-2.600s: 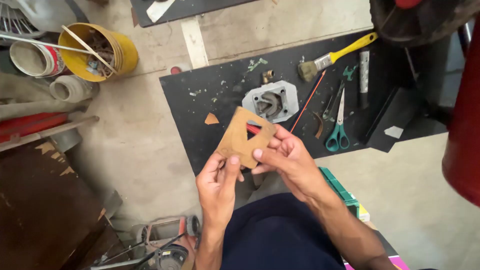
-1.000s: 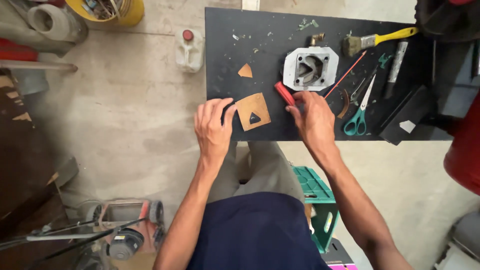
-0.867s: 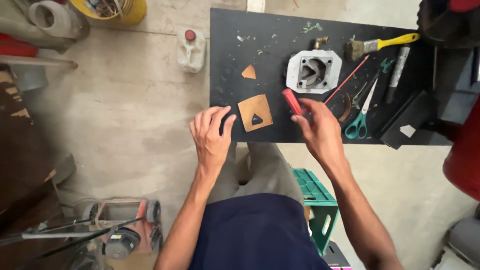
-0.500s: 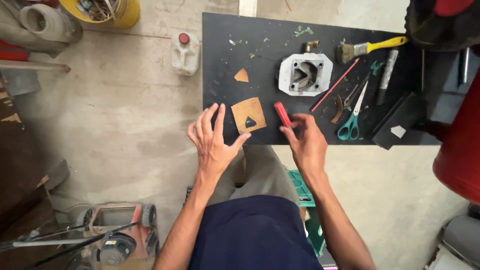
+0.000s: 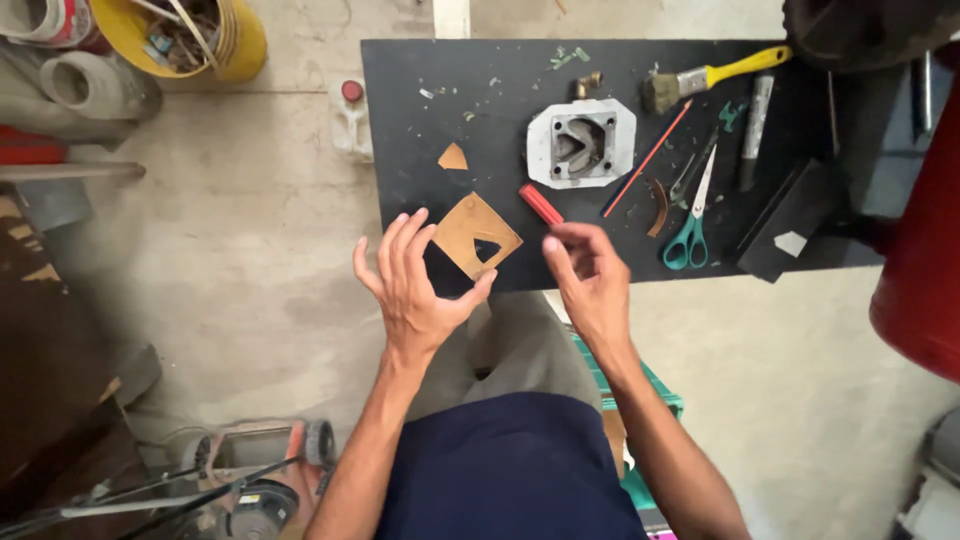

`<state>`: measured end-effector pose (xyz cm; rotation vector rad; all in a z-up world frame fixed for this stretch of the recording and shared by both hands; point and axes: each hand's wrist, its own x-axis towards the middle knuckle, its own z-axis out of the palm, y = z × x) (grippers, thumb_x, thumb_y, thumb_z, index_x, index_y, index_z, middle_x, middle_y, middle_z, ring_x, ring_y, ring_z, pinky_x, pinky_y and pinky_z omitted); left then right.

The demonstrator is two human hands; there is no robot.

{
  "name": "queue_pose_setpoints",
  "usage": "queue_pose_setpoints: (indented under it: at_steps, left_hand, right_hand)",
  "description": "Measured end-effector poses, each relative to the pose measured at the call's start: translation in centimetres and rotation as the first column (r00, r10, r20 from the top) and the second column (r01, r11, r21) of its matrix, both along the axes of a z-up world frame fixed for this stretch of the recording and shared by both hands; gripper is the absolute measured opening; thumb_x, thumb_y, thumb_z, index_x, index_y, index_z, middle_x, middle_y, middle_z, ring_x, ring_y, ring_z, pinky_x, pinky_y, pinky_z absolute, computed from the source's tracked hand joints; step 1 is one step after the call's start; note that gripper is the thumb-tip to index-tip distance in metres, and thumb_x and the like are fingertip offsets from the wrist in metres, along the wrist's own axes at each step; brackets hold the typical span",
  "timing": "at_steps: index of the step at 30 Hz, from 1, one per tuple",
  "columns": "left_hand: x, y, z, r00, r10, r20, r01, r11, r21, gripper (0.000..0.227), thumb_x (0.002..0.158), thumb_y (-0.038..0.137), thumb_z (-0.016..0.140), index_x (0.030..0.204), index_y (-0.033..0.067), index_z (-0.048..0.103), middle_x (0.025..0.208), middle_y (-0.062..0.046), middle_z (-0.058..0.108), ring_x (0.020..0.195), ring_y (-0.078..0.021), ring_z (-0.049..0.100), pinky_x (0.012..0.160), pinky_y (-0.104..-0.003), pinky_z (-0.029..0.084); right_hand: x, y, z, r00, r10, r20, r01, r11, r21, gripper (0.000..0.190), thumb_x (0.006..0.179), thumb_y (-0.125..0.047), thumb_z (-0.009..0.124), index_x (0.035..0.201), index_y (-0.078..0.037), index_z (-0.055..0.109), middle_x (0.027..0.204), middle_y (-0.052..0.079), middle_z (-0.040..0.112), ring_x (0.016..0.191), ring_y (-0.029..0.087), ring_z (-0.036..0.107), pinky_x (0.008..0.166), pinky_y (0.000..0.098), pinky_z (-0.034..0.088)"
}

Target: The person uses a red utility knife to cut and refine the edges of a brown cardboard template on a black workbench. They carefully trim the material and then hold the template up to inspect the cut shape.

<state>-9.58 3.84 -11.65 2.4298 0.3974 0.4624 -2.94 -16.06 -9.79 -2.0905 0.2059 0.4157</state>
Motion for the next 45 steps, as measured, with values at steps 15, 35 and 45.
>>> queue_pose_setpoints:
  at_steps: [15,35,45]
  left_hand:
    - [1.9,-6.4,3.2,0.930,-0.081,-0.358,-0.239,0.607,-0.758,0.038,0.090,0.021,0.079,0.122,0.0035,0.068,0.094,-0.012,0.078,0.077,-0.0149,0.069,0.071,-0.028,0.056]
    - [7.9,-8.9,11.4,0.916,-0.183,-0.358,-0.295,0.298,-0.908,0.024,0.086,0.020,0.077,0.088,-0.0022,0.070,0.068,-0.011,0.065,0.063,-0.0152,0.062,0.062,-0.028,0.052]
    - [8.1,-9.1,16.1,0.968,-0.169,-0.185,-0.161,0.144,-0.976,0.028,0.089,0.023,0.075,0.082,-0.0022,0.067,0.065,-0.015,0.067,0.054,-0.0223,0.064,0.051,-0.032,0.054]
  right_hand:
    - [3.1,-3.0,3.3,0.963,0.086,-0.254,0.022,0.917,0.397,0.015,0.092,-0.017,0.081,0.083,-0.010,0.070,0.070,-0.003,0.064,0.069,0.005,0.057,0.068,0.0233,0.055]
    - [9.6,-6.3,10.0,0.925,0.046,-0.376,0.248,0.676,0.693,0.030,0.097,-0.025,0.065,0.110,0.002,0.067,0.086,0.009,0.073,0.069,0.012,0.068,0.057,0.0272,0.062]
    - [9.4,-7.2,15.1,0.906,0.065,-0.418,0.284,0.640,0.714,0.025,0.085,-0.012,0.078,0.103,0.002,0.070,0.072,0.008,0.068,0.049,0.018,0.068,0.045,0.0231,0.059]
